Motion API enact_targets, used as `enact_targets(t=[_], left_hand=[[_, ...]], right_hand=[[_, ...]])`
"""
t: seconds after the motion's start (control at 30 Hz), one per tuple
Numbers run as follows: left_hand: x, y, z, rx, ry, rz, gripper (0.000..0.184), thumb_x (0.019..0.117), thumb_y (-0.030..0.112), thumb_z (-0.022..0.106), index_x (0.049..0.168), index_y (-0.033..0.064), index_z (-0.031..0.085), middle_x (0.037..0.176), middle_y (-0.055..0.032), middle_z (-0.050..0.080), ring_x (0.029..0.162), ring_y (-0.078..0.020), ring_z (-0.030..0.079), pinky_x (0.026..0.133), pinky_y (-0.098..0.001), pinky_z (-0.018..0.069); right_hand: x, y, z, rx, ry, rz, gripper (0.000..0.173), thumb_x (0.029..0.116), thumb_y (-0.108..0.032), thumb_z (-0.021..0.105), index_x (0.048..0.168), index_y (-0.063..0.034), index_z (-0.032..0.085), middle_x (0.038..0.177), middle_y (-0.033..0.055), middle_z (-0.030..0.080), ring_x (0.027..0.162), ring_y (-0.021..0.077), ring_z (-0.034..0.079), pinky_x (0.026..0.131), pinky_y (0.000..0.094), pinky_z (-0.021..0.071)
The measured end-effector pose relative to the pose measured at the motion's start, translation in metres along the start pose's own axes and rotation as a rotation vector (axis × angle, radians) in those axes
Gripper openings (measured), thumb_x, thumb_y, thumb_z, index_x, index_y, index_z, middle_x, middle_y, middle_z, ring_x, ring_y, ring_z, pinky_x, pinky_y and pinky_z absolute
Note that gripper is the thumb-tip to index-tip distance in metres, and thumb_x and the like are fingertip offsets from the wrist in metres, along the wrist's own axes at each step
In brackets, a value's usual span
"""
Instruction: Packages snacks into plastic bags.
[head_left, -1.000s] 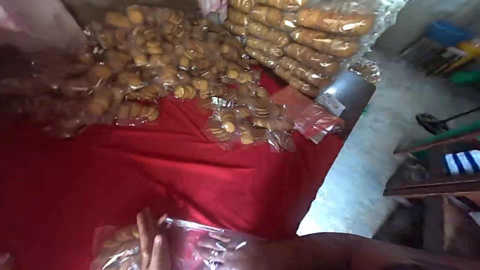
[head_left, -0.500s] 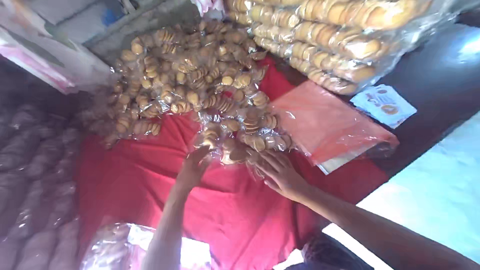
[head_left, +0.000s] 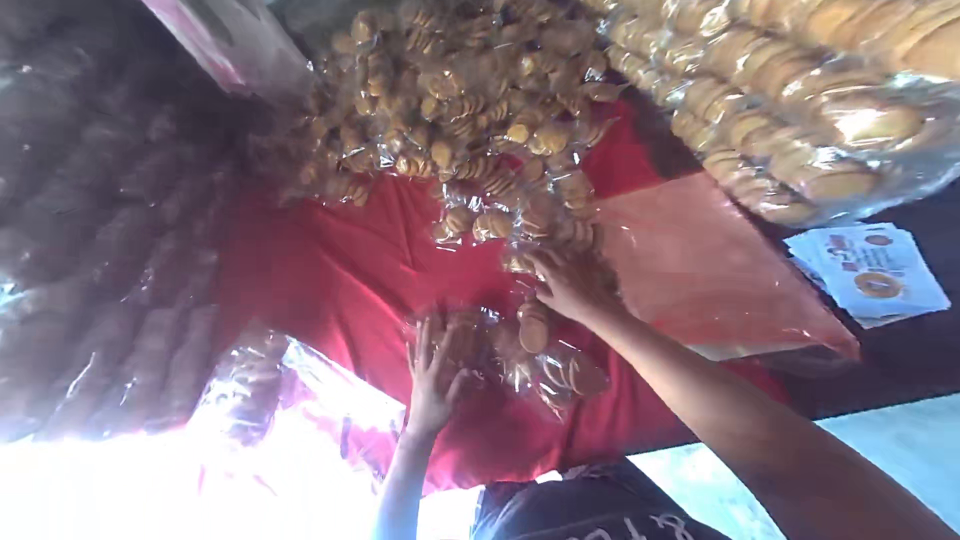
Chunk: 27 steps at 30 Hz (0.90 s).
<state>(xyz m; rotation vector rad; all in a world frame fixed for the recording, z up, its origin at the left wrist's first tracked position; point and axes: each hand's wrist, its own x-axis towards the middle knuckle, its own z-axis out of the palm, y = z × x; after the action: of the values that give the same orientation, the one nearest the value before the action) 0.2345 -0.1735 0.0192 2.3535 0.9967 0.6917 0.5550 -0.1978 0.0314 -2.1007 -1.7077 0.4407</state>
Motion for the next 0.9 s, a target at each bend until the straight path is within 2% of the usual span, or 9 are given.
enact_targets(t=[0.07, 0.13, 0.23, 0.3, 0.47, 0.57, 0.63, 0.73, 0.9], left_hand=[[-0.02, 0.01, -0.028, -0.146, 0.207, -0.113, 0.049, 0.0964, 0.024, 0.053, 0.135, -0.0051, 0.06, 0.154, -0.0323, 0.039, 0.147, -0.0373, 0.037, 0.122, -0.0483, 0.0291], [-0.038, 0.02, -0.054, -0.161, 0.392, -0.186, 0.032, 0.0954, 0.004, 0.049, 0.119, -0.0095, 0.066, 0.128, -0.0238, 0.062, 0.12, -0.0201, 0.06, 0.101, -0.0296, 0.0498], [-0.051, 0.034, -0.087, -0.2, 0.367, -0.29, 0.027, 0.1002, 0.002, 0.046, 0.112, -0.0067, 0.068, 0.089, -0.0018, 0.067, 0.075, 0.0025, 0.06, 0.069, -0.0144, 0.052], [-0.043, 0.041, -0.094, -0.18, 0.197, -0.425, 0.027, 0.1003, 0.004, 0.047, 0.114, -0.002, 0.069, 0.077, 0.0012, 0.064, 0.062, 0.0, 0.056, 0.06, -0.0189, 0.0496], [0.025, 0.042, -0.06, -0.068, -0.181, -0.153, 0.03, 0.1008, 0.0, 0.048, 0.119, -0.0015, 0.072, 0.117, -0.02, 0.071, 0.11, -0.0305, 0.069, 0.1, -0.0447, 0.0526], [0.085, 0.002, -0.032, -0.018, -0.398, -0.027, 0.036, 0.0982, 0.01, 0.062, 0.134, 0.0055, 0.065, 0.149, -0.0222, 0.051, 0.138, -0.0423, 0.046, 0.114, -0.059, 0.0367], [0.118, -0.015, -0.021, 0.108, -0.645, -0.078, 0.074, 0.0929, 0.027, 0.074, 0.158, 0.0187, 0.039, 0.163, -0.0208, 0.031, 0.146, -0.0445, 0.034, 0.115, -0.0636, 0.0317], [0.138, 0.002, -0.012, 0.232, -0.873, -0.102, 0.088, 0.0885, 0.034, 0.079, 0.159, 0.0124, 0.033, 0.149, -0.0263, 0.047, 0.131, -0.0458, 0.052, 0.104, -0.0653, 0.0422], [0.125, 0.019, -0.036, -0.146, -0.821, -0.253, 0.052, 0.0935, 0.015, 0.073, 0.137, -0.0042, 0.053, 0.124, -0.0213, 0.066, 0.114, -0.0301, 0.064, 0.1, -0.0487, 0.0497]], right_hand=[[0.01, -0.003, 0.002, -0.049, 0.086, -0.007, 0.054, 0.0887, -0.023, 0.078, 0.138, -0.0094, 0.062, 0.145, 0.0268, 0.051, 0.132, 0.0506, 0.047, 0.104, 0.0678, 0.0391], [0.016, 0.0, 0.013, -0.126, 0.228, -0.127, 0.041, 0.0887, -0.017, 0.078, 0.127, -0.0076, 0.069, 0.132, 0.0295, 0.058, 0.121, 0.0529, 0.055, 0.095, 0.069, 0.0452], [0.021, -0.017, -0.003, -0.096, 0.218, -0.227, 0.031, 0.0977, -0.017, 0.068, 0.126, -0.0028, 0.069, 0.12, 0.0292, 0.063, 0.105, 0.0483, 0.064, 0.087, 0.0635, 0.0525], [0.01, -0.036, -0.026, 0.023, 0.139, -0.186, 0.028, 0.1033, -0.016, 0.058, 0.122, 0.0007, 0.07, 0.116, 0.0277, 0.068, 0.103, 0.0472, 0.067, 0.088, 0.0653, 0.0515], [-0.029, -0.047, -0.057, 0.291, 0.142, 0.099, 0.023, 0.1042, -0.012, 0.055, 0.114, 0.0031, 0.068, 0.098, 0.0244, 0.07, 0.087, 0.0399, 0.069, 0.08, 0.0621, 0.0532], [-0.084, -0.053, -0.061, 0.609, -0.052, 0.073, 0.016, 0.1012, -0.008, 0.056, 0.105, 0.004, 0.067, 0.096, 0.0119, 0.066, 0.084, 0.0157, 0.063, 0.079, 0.0372, 0.0554], [-0.127, -0.066, -0.041, 0.734, -0.229, 0.06, 0.019, 0.1004, -0.011, 0.056, 0.105, 0.0038, 0.067, 0.094, 0.0073, 0.066, 0.083, 0.0069, 0.061, 0.079, 0.0275, 0.0528], [-0.164, -0.076, 0.007, 0.726, -0.333, 0.043, 0.021, 0.0998, -0.009, 0.056, 0.103, 0.0075, 0.069, 0.095, 0.0141, 0.067, 0.084, 0.0117, 0.061, 0.081, 0.0281, 0.0515], [-0.147, -0.057, 0.015, 0.426, -0.109, 0.188, 0.028, 0.1037, -0.013, 0.052, 0.114, 0.0082, 0.068, 0.11, 0.0265, 0.069, 0.106, 0.0374, 0.067, 0.097, 0.0525, 0.0505]])
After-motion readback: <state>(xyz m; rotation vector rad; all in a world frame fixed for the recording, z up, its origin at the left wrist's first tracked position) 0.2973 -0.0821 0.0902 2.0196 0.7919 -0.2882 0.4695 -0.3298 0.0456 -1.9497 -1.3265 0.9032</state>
